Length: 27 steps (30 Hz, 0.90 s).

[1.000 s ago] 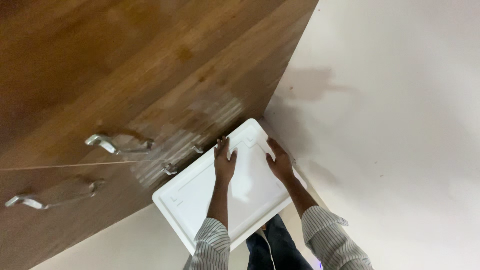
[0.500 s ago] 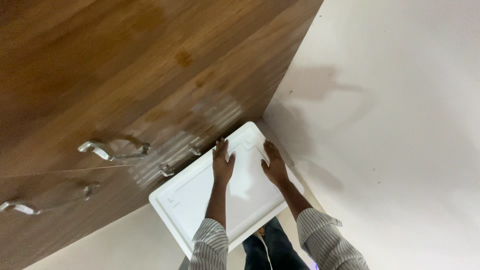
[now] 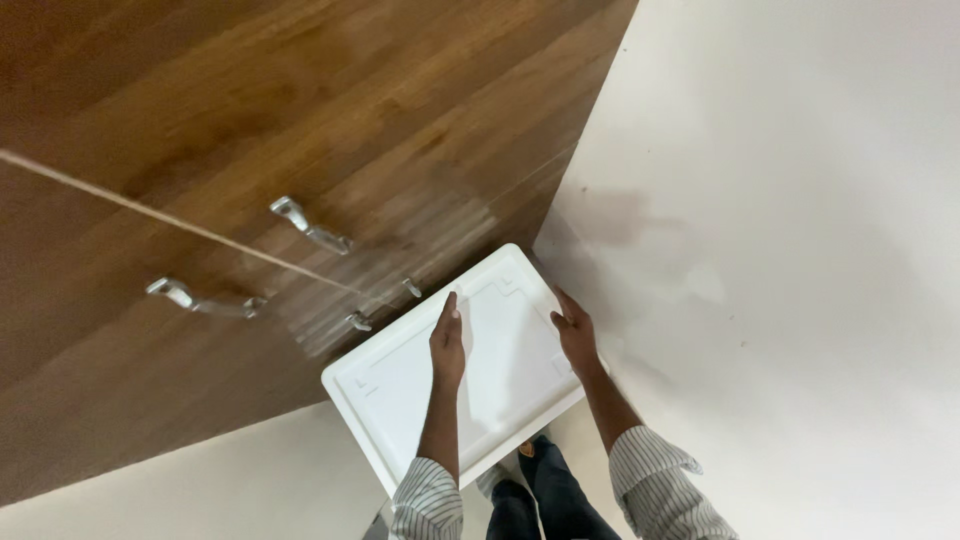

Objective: The person assembles a white collapsible plastic crate by unfolding its sides and inserting a frame piece. They manipulate the crate's hinged panels and secure the frame into place.

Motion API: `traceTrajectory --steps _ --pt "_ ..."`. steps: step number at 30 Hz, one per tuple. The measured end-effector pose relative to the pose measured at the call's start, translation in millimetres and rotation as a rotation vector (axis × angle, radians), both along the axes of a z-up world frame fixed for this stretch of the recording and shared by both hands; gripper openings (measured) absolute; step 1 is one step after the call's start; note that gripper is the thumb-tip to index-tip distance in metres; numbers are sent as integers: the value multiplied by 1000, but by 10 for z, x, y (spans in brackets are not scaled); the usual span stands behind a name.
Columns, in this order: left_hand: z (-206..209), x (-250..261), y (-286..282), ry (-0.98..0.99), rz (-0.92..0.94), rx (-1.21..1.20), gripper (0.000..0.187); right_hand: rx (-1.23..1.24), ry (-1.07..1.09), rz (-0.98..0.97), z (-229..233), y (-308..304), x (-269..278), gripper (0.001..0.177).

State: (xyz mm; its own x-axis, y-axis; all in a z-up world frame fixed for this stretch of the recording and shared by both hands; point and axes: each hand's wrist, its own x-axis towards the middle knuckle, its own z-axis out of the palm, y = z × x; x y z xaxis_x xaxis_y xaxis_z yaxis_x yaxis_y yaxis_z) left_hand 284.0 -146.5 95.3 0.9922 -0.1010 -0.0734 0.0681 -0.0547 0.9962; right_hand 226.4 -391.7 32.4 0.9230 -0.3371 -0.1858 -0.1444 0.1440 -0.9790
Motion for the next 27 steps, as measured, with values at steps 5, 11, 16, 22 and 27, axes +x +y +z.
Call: traceTrajectory --steps 5,11,16,22,27 --pt "299 -418 121 76 47 -10 55 83 18 -85 383 146 -374 53" --pt "661 -1065 350 90 90 -59 55 133 -10 -128 804 376 -912 49" --pt "1054 -1642 578 88 130 -90 55 131 -7 -96 1158 620 -1270 49" --pt "1512 -2267 837 47 198 -70 53 166 -78 16 1443 826 -1688 49" --pt "1786 -2624 993 48 232 -83 53 86 -76 62 1716 1006 -1891 49"
